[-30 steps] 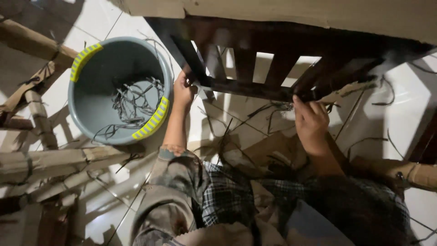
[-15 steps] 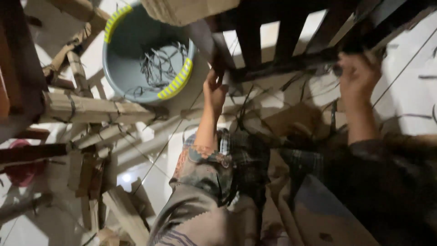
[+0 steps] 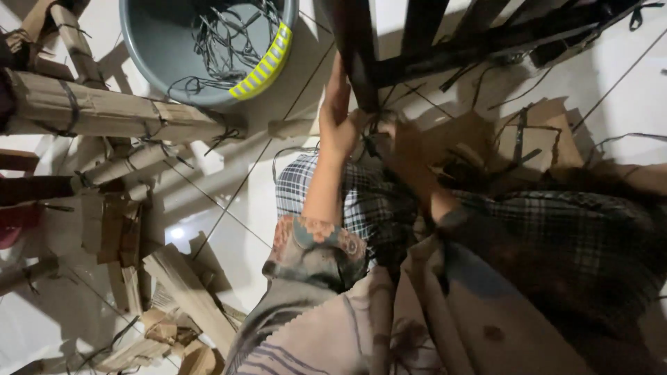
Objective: Wrapping a chair leg with protective cardboard and securing it with wire ties for shipping or storage.
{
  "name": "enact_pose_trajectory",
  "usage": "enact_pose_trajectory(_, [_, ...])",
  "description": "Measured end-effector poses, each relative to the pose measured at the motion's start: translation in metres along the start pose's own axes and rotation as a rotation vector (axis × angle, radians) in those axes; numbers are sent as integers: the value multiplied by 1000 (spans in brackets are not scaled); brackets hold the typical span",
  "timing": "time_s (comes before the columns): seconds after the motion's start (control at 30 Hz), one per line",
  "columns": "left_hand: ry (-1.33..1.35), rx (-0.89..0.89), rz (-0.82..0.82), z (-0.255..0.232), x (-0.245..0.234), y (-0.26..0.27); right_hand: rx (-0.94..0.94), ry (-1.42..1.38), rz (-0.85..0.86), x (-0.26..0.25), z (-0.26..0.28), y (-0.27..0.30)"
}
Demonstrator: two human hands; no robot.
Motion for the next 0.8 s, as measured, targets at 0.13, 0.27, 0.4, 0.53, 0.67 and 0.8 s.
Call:
enact_pose_trajectory(0.13, [-207, -161, -79, 4, -13, 27, 284, -5, 79, 54, -19, 5])
enact_pose_trajectory(0.27, [-177, -272, -240, 34, -51, 46, 280, -60, -36, 58, -30, 14])
enact_pose_trajectory(0.4, [-139, -319, -243, 68, -67, 45, 168, 93, -49, 41, -45, 19])
enact_pose_trajectory(0.53, [-394, -494, -27, 95, -50, 50, -78, -118, -216, -18, -16, 47])
enact_pose_trajectory(0.67, [-321, -615, 142, 94, -5, 66, -124, 1, -339, -55, -12, 71])
enact_pose_trajectory(0.8, [-441, -453, 194, 79, 20, 58, -125, 10, -344, -73, -8, 80])
Point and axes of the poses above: each hand's wrist, its own y-axis away from the middle knuckle, its own x-axis out of the palm, z = x × y, the point moved 10 cm from there along -y, towards the middle knuckle, and after that the axes turned 6 degrees about y, right-handed, at the moved point
